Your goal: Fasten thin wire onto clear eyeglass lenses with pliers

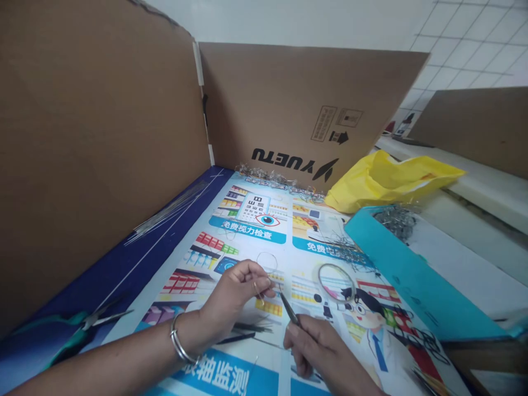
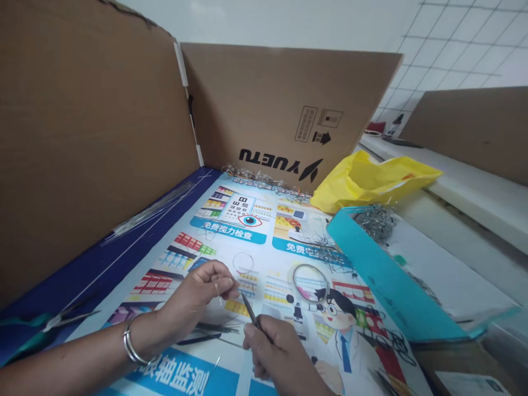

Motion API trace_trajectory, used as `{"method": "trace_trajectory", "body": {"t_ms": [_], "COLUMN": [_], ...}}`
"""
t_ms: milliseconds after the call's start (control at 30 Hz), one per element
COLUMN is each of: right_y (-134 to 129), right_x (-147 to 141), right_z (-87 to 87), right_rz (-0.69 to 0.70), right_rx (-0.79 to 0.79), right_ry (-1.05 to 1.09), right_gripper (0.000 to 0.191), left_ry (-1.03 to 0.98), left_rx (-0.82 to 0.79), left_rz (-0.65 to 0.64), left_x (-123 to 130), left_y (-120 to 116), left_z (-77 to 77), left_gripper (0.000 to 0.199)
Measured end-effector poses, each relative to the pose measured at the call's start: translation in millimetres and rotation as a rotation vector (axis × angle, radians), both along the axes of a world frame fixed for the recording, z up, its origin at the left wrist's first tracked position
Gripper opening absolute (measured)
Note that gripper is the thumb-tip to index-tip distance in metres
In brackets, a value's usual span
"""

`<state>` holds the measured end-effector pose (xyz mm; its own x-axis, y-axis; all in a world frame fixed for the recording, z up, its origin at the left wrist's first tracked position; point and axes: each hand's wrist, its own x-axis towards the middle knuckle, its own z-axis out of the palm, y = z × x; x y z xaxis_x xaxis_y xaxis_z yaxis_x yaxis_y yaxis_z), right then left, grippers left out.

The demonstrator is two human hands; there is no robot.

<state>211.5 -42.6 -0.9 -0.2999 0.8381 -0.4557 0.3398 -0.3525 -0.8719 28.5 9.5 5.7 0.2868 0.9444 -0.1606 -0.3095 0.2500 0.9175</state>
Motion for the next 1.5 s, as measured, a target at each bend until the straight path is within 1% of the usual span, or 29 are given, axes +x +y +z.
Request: {"method": "trace_trajectory", "body": {"t_ms": [167,333,533,800,967,1200,1333,1433,1500], "right_y": [-3.0,-2.8,-1.1,-2.4,-1.9,-2.0,-3.1,-3.4,-3.6], "right_x": [-2.9,-6.2,-6.2,-5.9,-7.2,-8.5,-8.1,-8.6,-9.2], "right_z": [-5.3,-8.8,-6.6,-5.9,-4.3,-4.4,-5.5,-6.2,-6.0], "right_rz": [0.04,0.036,0.015,0.017,0.033,0.029,0.026,0.015,0.015], "right_rx": [0.0,-0.028,-0.004,-0.011,0.018,0.007,0.006,-0.017,-0.028], "right_ry": [0.033,0.06,0.057,0.049,0.042,0.045,0.029,0.009,-0.019], "right_gripper": [0.043,0.041,0.039,0.048,0.049,0.049,0.049,0.048,0.046], "left_ry": [0.041,0.094,0.126,0.152,0.153,0.159,0.186,0.267,0.36], "left_rx": [0.045,0.044,0.067,0.127,0.141,0.153,0.169,0.235,0.343], "left_rz": [0.038,0.05,0.048,0.048,0.068,0.061,0.036,0.019,0.007], "left_x": [2.0,3.8,4.5,4.5,5.2,5.6,5.2,3.2,0.8], "left_y": [-4.9,-7.3,-7.9,-7.1,-7.2,-7.4,-6.6,-6.5,-6.8], "left_z": [0.1,0.6,-1.4,-4.2,-3.3,-1.5,-2.6,-3.2,-2.6], "left_gripper": [0.011,0.012,0.012,0.011,0.011,0.01,0.009,0.008,0.006]}}
